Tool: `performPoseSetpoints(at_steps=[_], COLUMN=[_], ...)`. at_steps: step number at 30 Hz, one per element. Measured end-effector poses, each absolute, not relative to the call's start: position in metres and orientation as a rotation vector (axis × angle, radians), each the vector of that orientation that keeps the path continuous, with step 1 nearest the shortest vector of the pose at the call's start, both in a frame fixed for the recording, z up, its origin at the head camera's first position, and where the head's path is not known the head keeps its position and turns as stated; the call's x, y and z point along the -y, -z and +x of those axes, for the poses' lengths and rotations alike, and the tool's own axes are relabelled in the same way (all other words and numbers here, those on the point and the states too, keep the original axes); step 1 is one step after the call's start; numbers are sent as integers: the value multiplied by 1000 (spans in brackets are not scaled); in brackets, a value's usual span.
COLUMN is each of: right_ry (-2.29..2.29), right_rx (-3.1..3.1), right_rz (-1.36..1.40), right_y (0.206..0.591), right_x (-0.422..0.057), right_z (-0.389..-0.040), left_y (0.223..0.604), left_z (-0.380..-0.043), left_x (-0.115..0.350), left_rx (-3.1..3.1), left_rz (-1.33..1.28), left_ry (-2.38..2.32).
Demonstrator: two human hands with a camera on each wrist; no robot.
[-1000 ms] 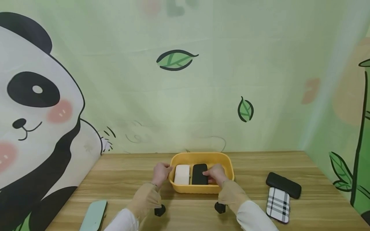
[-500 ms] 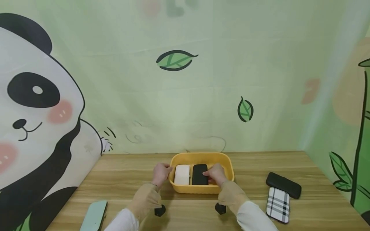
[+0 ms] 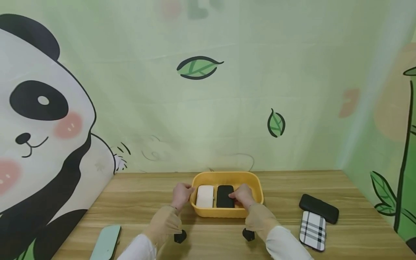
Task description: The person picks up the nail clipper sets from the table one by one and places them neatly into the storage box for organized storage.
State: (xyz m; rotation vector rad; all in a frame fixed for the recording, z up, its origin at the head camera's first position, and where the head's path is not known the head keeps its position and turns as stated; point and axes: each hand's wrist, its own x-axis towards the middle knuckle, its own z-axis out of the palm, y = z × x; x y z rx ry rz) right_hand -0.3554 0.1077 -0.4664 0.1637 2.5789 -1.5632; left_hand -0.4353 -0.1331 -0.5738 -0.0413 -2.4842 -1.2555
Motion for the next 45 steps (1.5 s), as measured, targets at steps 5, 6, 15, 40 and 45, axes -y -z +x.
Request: performPoseSetpoints(at_steps=[5, 6, 15, 40, 45], right_ry=[1518, 1519, 1592, 1666, 1749], right_rx=[-2634, -2636, -2583, -2585, -2499], right_rz=[120, 116, 92, 47, 65], right_y=[465, 465, 469, 446, 439], right_x=[-107, -107, -110, -127, -128], right_z=[-355, -355, -356, -356, -352], left_y=[551, 550, 571, 462, 446], left_z=[-419, -419, -436, -353, -339], left_x=[130, 130, 133, 117, 114], left_rx=[2501, 2492, 2502, 2549, 2546], left_rz=[1, -8, -17, 167, 141], left_ry=[1267, 1271, 1217, 1596, 1508])
